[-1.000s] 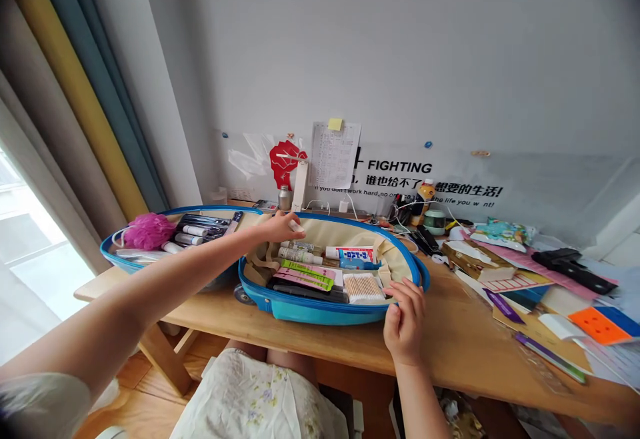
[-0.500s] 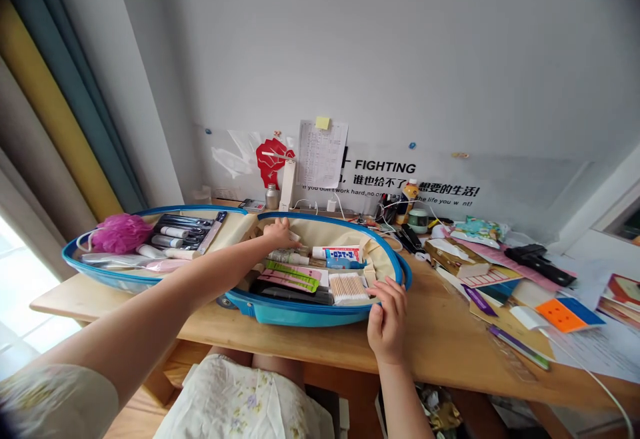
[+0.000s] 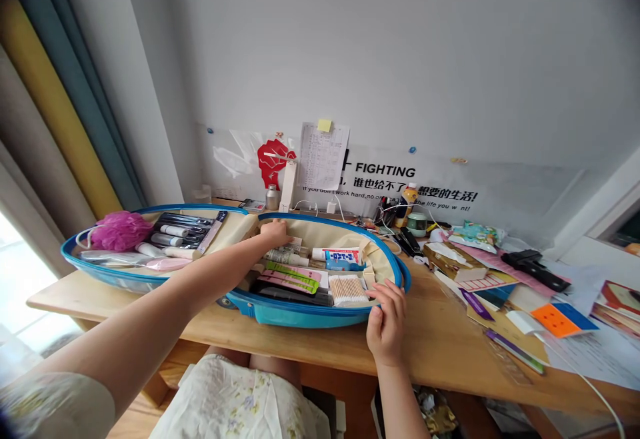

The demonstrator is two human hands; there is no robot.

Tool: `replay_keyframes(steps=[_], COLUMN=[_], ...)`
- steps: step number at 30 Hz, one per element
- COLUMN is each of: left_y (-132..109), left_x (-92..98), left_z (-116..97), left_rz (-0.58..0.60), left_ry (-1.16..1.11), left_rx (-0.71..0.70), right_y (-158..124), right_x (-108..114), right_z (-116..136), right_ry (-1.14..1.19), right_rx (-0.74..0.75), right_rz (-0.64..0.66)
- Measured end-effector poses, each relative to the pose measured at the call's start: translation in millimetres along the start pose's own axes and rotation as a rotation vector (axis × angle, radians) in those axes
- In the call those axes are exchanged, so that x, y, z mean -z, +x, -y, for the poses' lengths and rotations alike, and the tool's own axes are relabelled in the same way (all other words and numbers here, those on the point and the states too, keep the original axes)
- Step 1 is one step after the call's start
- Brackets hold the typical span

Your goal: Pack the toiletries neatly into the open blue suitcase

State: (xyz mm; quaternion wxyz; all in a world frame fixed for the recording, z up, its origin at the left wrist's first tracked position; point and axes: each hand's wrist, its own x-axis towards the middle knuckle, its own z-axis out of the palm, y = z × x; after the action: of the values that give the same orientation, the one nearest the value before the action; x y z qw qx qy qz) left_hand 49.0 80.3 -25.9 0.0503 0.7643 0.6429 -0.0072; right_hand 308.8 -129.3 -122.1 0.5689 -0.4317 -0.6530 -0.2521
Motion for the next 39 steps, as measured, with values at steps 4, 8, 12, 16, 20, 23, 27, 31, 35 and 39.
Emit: replay_keyframes(steps=[4, 8, 12, 16, 20, 23, 27, 31, 35, 39], left_y=[0.9, -2.1, -8.8, -25.8, -48.0, -60.8, -74.9, -89.5, -99.3, -99.5], left_x=[-1.2, 2.2, 19.6, 42.1, 55.8, 59.0, 56.1, 50.1, 43.0, 31.6], left_z=[1.5, 0.9, -0.4, 8.6, 55.1, 116.8, 201.3, 261.1, 295.8, 306.3], left_rz=[0.002, -0.038, -0.135, -0.226, -0.291, -0.273, -0.180, -0.070, 0.001, 0.062], left_ry=[-0.013, -0.056, -0.135, -0.198, -0.184, -0.148, -0.075, 0.003, 0.049, 0.070], left_rx=[-0.020, -0.023, -0.030, -0.097, -0.125, -0.082, -0.008, 0.028, 0.046, -0.022], right_y=[-1.2, -1.5, 1.0, 2.5, 0.9, 0.1, 1.7, 4.1, 4.5, 4.5], right_x=[-0.7, -0.1, 0.5, -0.6, -2.1, -2.7, -3.1, -2.8, -2.9, -3.1], right_z=[-1.4, -2.2, -1.3, -2.2, -5.6, -7.1, -6.2, -5.0, -5.1, -5.5], right_ry=[0.003, -0.004, -0.015, -0.015, -0.017, -0.012, -0.005, -0.021, -0.020, -0.010], right_rx=[-0.002, -0.015, 0.016, 0.036, 0.017, -0.001, 0.018, 0.050, 0.043, 0.044], right_rz=[0.000, 0.008, 0.008, -0.011, -0.014, -0.015, -0.032, -0.030, -0.030, -0.032])
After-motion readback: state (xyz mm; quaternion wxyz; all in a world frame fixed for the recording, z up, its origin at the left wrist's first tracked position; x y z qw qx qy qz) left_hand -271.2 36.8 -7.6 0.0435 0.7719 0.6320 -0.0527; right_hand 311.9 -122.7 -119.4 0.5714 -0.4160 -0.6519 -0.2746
